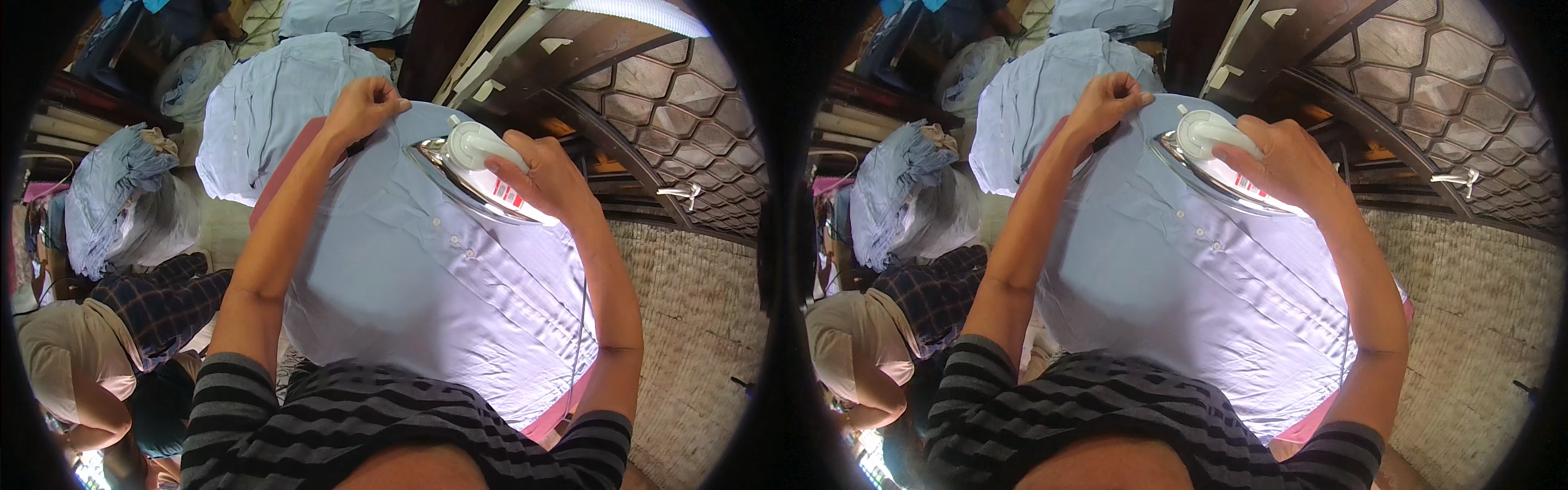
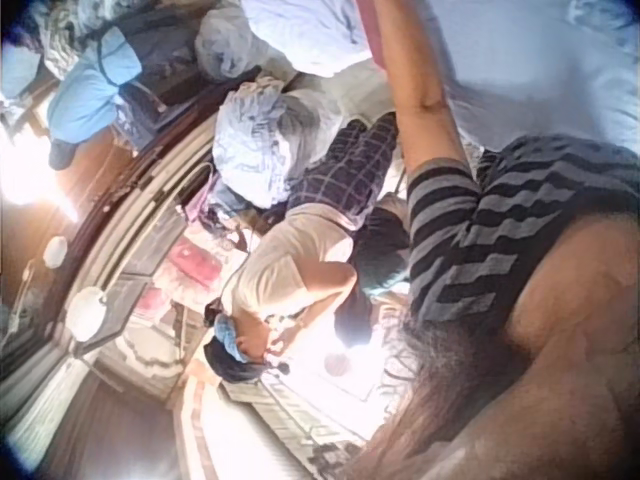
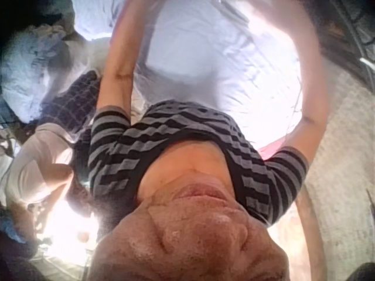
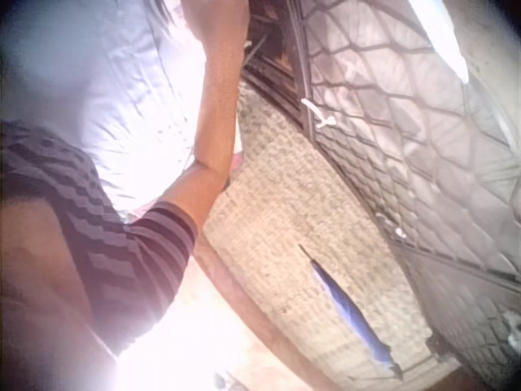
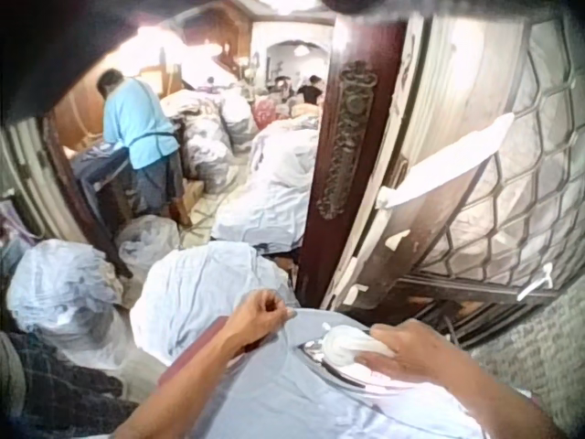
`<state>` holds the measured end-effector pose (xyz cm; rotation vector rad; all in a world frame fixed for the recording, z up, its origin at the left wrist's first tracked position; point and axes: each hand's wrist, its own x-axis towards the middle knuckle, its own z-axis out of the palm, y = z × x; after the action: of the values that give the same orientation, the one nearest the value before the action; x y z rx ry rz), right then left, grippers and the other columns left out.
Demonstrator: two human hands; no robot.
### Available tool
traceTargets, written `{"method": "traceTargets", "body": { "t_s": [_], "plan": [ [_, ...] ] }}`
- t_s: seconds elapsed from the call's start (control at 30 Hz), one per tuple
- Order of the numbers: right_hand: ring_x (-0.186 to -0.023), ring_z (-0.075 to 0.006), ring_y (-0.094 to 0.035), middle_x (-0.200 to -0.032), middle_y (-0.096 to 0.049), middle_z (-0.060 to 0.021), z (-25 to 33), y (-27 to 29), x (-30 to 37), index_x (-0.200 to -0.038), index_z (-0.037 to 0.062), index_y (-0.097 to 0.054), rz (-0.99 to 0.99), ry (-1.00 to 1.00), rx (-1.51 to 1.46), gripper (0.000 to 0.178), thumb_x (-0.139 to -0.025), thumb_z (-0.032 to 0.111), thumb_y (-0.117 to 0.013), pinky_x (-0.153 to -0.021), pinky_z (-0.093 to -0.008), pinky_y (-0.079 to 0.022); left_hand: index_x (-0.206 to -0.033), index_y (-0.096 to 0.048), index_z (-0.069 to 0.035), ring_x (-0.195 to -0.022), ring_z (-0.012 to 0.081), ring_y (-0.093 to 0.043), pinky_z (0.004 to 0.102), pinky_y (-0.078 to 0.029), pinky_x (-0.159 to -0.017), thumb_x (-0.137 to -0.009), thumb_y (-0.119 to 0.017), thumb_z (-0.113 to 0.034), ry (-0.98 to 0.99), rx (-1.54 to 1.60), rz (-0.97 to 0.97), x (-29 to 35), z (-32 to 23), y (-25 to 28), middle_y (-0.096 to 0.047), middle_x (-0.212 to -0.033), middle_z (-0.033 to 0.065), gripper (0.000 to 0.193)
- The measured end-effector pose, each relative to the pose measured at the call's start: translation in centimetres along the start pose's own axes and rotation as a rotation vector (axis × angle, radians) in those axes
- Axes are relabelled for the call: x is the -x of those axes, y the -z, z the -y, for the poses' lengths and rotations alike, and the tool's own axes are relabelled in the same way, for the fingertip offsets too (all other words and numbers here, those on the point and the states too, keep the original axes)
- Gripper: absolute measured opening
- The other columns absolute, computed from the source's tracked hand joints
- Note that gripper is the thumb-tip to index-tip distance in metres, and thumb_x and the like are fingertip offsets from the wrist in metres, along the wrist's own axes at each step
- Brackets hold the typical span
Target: The person irons a light blue button-down shirt on an ironing board, using an iron to smooth the collar and front panels.
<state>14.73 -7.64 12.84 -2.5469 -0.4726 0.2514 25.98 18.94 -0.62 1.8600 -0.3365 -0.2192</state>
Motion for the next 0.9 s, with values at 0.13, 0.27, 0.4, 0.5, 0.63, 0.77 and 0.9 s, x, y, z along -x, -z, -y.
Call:
{"method": "traceTargets", "body": {
  "t_s": [0.13, 0.27, 0.4, 0.5, 0.63, 0.77, 0.9],
  "plan": [
    [-0.057, -0.0332, -0.062, -0.065, -0.063, -0.0175, -0.9, 0.3, 0.9, -0.087, 0.0022, -0.063, -0.022, -0.001, 0.078, 0.035, -0.093, 0.036, -0.067, -0.057, -0.0395, -0.047, -0.078, -0.063, -0.003, -0.058, 0.0082, -0.051, 0.0281, -0.041, -0.052, -0.085, -0.079, -0.024, -0.086, -0.098, -0.009, -0.3, 0.1, 0.4, -0.059, -0.067, -0.0006, 0.027],
    [-0.054, -0.0323, -0.059, -0.063, -0.06, -0.0185, -1.5, 0.3, 0.8, -0.086, 0.0015, -0.062, -0.021, -0.008, 0.065, 0.036, -0.093, 0.037, -0.067, -0.055, -0.0387, -0.046, -0.085, -0.065, -0.001, -0.058, 0.0132, -0.057, 0.0313, -0.045, -0.054, -0.083, -0.08, -0.028, -0.061, -0.369, 0.075, 0.0, -0.5, 1.1, -0.062, -0.069, 0.0052, 0.031],
    [-0.053, -0.0316, -0.056, -0.063, -0.059, -0.0191, -1.0, -0.1, 0.5, -0.086, 0.0005, -0.063, -0.021, -0.04, 0.024, 0.041, -0.093, 0.041, -0.066, -0.055, -0.0387, -0.045, -0.089, -0.065, 0.001, -0.059, 0.0153, -0.059, 0.0347, -0.046, -0.055, -0.081, -0.081, -0.028, -0.022, -0.27, 0.076, -0.1, -0.2, 0.9, -0.063, -0.069, 0.0077, 0.034],
    [-0.055, -0.0319, -0.056, -0.066, -0.06, -0.02, -1.4, 0.4, 1.9, -0.089, 0.0, -0.064, -0.04, -0.091, 0.058, 0.043, -0.093, 0.043, -0.065, -0.057, -0.0391, -0.045, -0.09, -0.063, 0.0, -0.061, 0.0146, -0.058, 0.0341, -0.046, -0.058, -0.079, -0.082, -0.026, -0.027, -0.12, 0.045, -0.3, 1.1, 0.7, -0.061, -0.069, 0.0063, 0.034],
    [-0.059, -0.0335, -0.057, -0.068, -0.06, -0.0209, -2.1, 0.6, 2.1, -0.092, -0.0009, -0.064, -0.071, -0.09, 0.093, 0.046, -0.093, 0.045, -0.064, -0.06, -0.0401, -0.046, -0.098, -0.063, -0.002, -0.074, 0.0182, -0.062, 0.0349, -0.049, -0.067, -0.08, -0.08, -0.021, -0.013, -0.271, 0.044, 0.0, 0.3, 0.7, -0.062, -0.077, 0.007, 0.031],
    [-0.06, -0.0298, -0.053, -0.069, -0.058, -0.0203, -2.3, 0.4, 1.7, -0.092, -0.0018, -0.061, -0.077, -0.046, 0.08, 0.044, -0.096, 0.042, -0.06, -0.061, -0.0393, -0.045, -0.1, -0.068, -0.004, -0.087, 0.0303, -0.061, 0.0385, -0.048, -0.075, -0.082, -0.078, -0.023, -0.551, -0.681, -0.438, 4.4, -2.4, -2.0, -0.063, -0.105, 0.0134, 0.029],
    [-0.061, -0.0255, -0.052, -0.071, -0.059, -0.0186, -2.7, 0.8, 2.4, -0.094, -0.0013, -0.062, -0.028, -0.043, 0.063, 0.042, -0.098, 0.041, -0.059, -0.061, -0.0381, -0.044, -0.093, -0.068, -0.001, -0.082, 0.0321, -0.059, 0.0418, -0.047, -0.072, -0.084, -0.075, -0.024, -0.411, -0.619, -0.409, 9.7, -1.4, -5.3, -0.061, -0.088, 0.0132, 0.026]
  ]
}}
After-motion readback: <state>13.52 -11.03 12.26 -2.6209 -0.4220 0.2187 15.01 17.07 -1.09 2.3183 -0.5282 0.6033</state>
